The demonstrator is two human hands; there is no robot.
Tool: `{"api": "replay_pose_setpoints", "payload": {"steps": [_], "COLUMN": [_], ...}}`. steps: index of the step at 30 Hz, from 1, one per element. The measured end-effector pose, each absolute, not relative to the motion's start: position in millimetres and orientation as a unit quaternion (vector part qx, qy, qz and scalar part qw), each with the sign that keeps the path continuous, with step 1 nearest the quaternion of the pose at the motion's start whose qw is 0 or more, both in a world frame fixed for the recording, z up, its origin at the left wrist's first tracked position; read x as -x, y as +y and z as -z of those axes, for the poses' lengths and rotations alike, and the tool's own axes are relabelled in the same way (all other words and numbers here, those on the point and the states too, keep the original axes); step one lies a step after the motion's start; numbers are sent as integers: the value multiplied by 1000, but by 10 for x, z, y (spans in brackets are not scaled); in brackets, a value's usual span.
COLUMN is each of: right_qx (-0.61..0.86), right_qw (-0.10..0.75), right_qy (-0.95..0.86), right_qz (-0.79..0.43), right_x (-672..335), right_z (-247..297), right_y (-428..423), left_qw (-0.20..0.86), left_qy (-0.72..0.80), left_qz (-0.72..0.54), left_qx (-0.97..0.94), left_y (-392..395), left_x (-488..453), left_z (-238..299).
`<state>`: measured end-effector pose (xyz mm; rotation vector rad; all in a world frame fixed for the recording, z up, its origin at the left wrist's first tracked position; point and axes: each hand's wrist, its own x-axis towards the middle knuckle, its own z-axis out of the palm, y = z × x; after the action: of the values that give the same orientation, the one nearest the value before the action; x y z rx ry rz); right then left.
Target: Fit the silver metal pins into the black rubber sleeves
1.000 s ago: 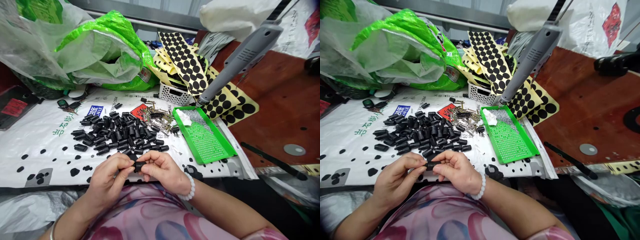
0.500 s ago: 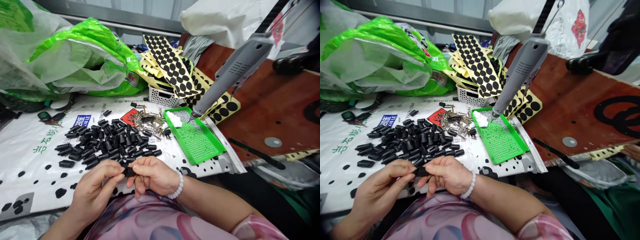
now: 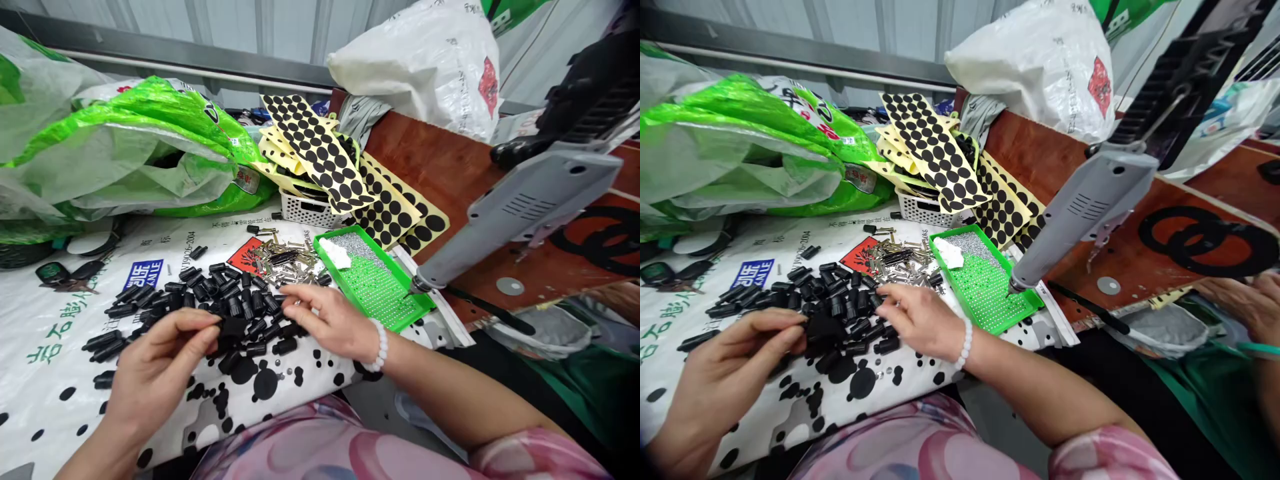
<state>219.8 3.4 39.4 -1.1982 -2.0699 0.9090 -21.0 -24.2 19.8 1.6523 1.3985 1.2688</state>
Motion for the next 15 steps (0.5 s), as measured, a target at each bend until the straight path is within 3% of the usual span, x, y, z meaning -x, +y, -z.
{"api": "replay_pose_setpoints", "payload": {"steps": [2, 5, 11, 15], "right_qx": [468, 472, 465, 480], "right_qw": [244, 129, 120, 176], "right_qy": [-842, -871, -875, -859], "right_qz": [-109, 42, 58, -25], "right_x": [-2337, -2499, -2608, -2617], "right_z": [-383, -271, -83, -155], "right_y": [179, 368, 472, 411], "left_qw": [290, 260, 248, 277], "left_qy": [574, 606, 611, 617], "left_qz": [-462, -411, -365, -357], "left_qx": [-611, -630, -657, -644], "left_y": [-122, 86, 393, 533], "left_x": [307, 437, 511, 441], "left_z": [-222, -231, -140, -146]}}
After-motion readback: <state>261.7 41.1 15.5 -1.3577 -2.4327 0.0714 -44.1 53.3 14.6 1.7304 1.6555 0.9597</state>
